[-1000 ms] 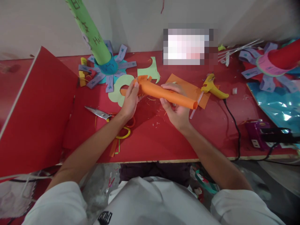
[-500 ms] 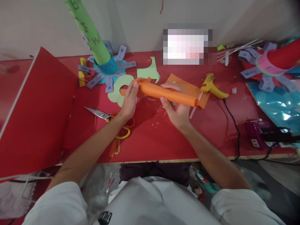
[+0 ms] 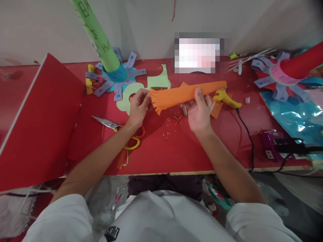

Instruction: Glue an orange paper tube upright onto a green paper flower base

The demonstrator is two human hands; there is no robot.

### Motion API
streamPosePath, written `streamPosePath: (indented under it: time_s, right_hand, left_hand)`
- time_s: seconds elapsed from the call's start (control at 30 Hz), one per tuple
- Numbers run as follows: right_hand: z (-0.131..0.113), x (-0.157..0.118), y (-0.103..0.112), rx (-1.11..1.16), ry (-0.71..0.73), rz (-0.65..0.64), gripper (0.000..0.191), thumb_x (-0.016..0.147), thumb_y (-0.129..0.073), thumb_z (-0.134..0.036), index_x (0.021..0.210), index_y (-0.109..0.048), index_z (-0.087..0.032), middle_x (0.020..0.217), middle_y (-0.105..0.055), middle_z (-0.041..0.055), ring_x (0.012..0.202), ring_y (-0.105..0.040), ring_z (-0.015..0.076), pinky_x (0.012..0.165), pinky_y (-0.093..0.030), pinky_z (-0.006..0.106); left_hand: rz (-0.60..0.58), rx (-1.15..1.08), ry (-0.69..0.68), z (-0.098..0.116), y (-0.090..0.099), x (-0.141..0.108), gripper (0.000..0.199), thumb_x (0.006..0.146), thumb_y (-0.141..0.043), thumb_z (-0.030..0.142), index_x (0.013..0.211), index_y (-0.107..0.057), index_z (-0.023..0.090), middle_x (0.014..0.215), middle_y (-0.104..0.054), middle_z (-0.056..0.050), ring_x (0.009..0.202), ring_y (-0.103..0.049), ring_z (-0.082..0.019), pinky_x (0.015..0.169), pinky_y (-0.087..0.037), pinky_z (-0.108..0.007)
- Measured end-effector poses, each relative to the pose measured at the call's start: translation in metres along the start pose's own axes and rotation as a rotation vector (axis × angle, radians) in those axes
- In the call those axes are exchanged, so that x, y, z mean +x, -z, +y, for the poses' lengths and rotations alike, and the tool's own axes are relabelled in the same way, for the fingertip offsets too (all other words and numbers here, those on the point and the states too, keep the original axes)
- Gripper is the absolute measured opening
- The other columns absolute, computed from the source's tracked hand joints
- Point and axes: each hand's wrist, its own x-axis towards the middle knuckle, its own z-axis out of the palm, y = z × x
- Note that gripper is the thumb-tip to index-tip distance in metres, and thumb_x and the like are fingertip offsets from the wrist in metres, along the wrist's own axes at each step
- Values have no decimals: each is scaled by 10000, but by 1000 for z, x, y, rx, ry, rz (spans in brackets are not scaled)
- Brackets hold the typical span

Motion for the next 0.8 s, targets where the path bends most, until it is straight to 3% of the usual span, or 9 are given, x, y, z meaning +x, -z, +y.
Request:
streamPosePath:
  time_s: [0.1, 0.33, 0.57, 0.8]
  right_hand:
    - [4, 4, 5, 34, -93, -4, 418, 879, -849, -678, 1011, -693, -314, 954, -732, -17, 716, -672, 163, 663, -636, 364]
    - [10, 6, 6, 68, -260, 39, 533, 833, -812, -788, 999, -694, -295, 833, -705, -29, 682, -653, 153, 631, -594, 315]
    - [9, 2, 1, 85, -275, 22, 568, 750, -891, -767, 989, -700, -288, 939, -764, -4, 768, -692, 184, 583, -566, 313]
    - [6, 0, -1, 25, -246, -14, 529, 848, -810, -788, 1002, -697, -294, 961, -774, 6, 823, -729, 199, 610, -601, 333]
  left_hand:
    - [-86, 166, -92, 6, -5, -9, 572, 1023, -637, 790, 857, -558, 249, 655, -497, 39, 526, -424, -107, 503, -355, -285]
    - [-43, 453, -317, 26, -10, -23, 557, 1101, -586, 661, 754, -535, 229, 620, -519, 23, 554, -441, -119, 551, -361, -308]
    - [-35, 500, -379, 21, -8, -22, 364, 1051, -640, 411, 764, -501, 234, 617, -552, 33, 540, -466, -112, 539, -341, -286]
    - [-51, 603, -344, 23, -8, -25, 212, 928, -603, 282, 762, -476, 241, 603, -502, 36, 545, -445, -130, 561, -329, -294]
